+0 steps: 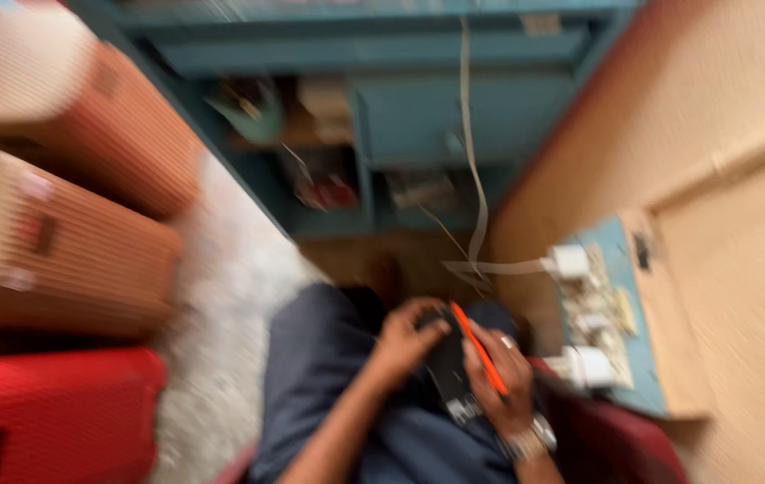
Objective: The person holds a phone component and uses a small orange tool to apply pressure and scrape the internal edges of a phone screen frame.
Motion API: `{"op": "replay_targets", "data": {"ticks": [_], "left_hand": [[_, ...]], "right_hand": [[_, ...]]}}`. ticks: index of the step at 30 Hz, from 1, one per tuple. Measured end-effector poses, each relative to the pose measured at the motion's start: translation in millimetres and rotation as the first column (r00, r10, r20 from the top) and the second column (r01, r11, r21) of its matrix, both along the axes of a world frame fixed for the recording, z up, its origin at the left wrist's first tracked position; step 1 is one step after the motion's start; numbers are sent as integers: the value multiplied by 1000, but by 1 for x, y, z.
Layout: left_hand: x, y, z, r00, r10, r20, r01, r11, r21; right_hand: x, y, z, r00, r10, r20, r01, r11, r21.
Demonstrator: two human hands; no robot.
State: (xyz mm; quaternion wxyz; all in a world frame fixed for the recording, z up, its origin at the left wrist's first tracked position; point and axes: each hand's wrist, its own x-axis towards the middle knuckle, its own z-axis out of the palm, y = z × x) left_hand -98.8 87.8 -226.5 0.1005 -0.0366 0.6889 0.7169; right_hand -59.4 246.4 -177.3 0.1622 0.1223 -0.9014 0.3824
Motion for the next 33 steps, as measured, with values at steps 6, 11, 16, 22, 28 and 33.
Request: {"op": "replay_targets", "data": {"ticks": [6, 11, 16, 22, 28, 33], "left_hand": [[4, 0, -14, 987, -67, 148, 36, 979, 202], [3, 3, -23, 986, -79, 145, 44, 972, 232], [4, 4, -31, 983, -103, 153, 64, 969, 240], [4, -2, -22, 971, -145, 191, 109, 977, 186], [4, -6, -19, 972, -193, 135, 162, 963, 214], [6, -6, -21, 967, -197, 160, 155, 957, 244]], "right_hand": [[4, 8, -13, 1000, 17, -9, -16, 999, 40], [6, 13, -21, 999, 38, -5, -38, 998, 56], [6, 15, -24, 996, 90, -26, -88, 993, 78], [6, 13, -23, 998, 58, 6, -58, 996, 70], [5, 13, -22, 992, 125, 2, -125, 989, 74], [5, 13, -20, 990, 138, 22, -139, 989, 50]]}}
